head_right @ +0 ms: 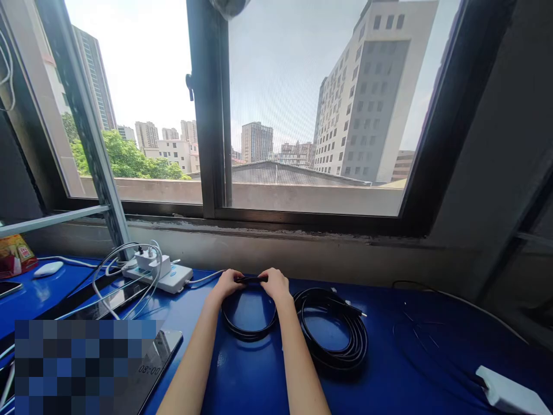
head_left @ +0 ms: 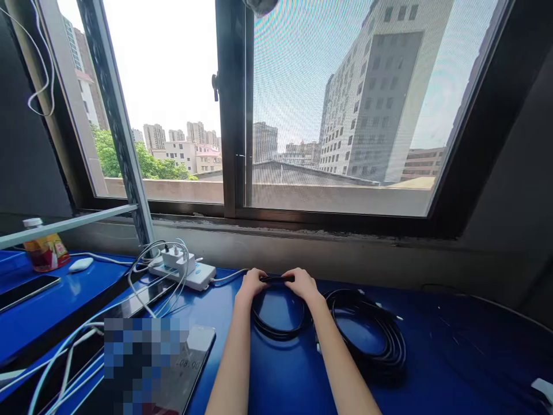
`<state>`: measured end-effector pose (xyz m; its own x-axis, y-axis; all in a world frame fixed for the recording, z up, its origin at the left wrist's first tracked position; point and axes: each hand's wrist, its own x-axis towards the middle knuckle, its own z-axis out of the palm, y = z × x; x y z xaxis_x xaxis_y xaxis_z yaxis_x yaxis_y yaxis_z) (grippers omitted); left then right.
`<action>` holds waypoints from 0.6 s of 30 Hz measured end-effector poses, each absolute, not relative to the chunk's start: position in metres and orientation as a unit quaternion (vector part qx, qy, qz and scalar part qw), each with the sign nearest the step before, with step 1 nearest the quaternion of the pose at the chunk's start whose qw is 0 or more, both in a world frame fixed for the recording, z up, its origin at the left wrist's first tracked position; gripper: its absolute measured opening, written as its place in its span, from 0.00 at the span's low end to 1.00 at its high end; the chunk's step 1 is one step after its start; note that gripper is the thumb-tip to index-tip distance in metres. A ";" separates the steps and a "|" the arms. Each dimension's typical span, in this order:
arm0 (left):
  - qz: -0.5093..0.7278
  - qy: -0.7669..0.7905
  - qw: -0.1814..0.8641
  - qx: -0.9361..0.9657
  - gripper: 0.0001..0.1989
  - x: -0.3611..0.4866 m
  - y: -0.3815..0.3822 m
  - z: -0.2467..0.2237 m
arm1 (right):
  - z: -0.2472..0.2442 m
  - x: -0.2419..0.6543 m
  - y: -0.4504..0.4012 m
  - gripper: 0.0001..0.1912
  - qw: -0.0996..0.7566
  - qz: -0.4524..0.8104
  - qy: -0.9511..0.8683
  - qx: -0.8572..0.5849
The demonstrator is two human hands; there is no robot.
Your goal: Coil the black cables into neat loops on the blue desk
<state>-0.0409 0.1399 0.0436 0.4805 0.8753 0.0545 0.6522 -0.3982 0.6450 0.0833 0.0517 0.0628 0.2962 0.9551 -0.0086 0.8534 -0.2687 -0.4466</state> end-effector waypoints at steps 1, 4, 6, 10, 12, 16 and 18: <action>0.189 0.471 0.279 0.815 0.10 -0.041 0.140 0.044 | 0.062 0.084 0.051 0.13 0.182 0.144 -0.579 -0.782; 0.173 0.473 0.267 0.821 0.13 -0.042 0.138 0.048 | 0.059 0.087 0.050 0.13 0.188 0.156 -0.585 -0.774; 0.171 0.473 0.260 0.824 0.13 -0.043 0.137 0.051 | 0.057 0.090 0.050 0.13 0.199 0.160 -0.588 -0.768; 0.188 0.474 0.245 0.825 0.11 -0.045 0.135 0.058 | 0.053 0.099 0.055 0.14 0.214 0.181 -0.575 -0.769; 0.198 0.473 0.241 0.824 0.10 -0.046 0.135 0.061 | 0.051 0.104 0.058 0.15 0.214 0.196 -0.562 -0.775; 0.206 0.462 0.246 0.827 0.08 -0.050 0.137 0.071 | 0.049 0.110 0.059 0.15 0.225 0.216 -0.541 -0.781; 0.209 0.456 0.247 0.829 0.09 -0.052 0.137 0.079 | 0.053 0.113 0.057 0.14 0.237 0.223 -0.529 -0.783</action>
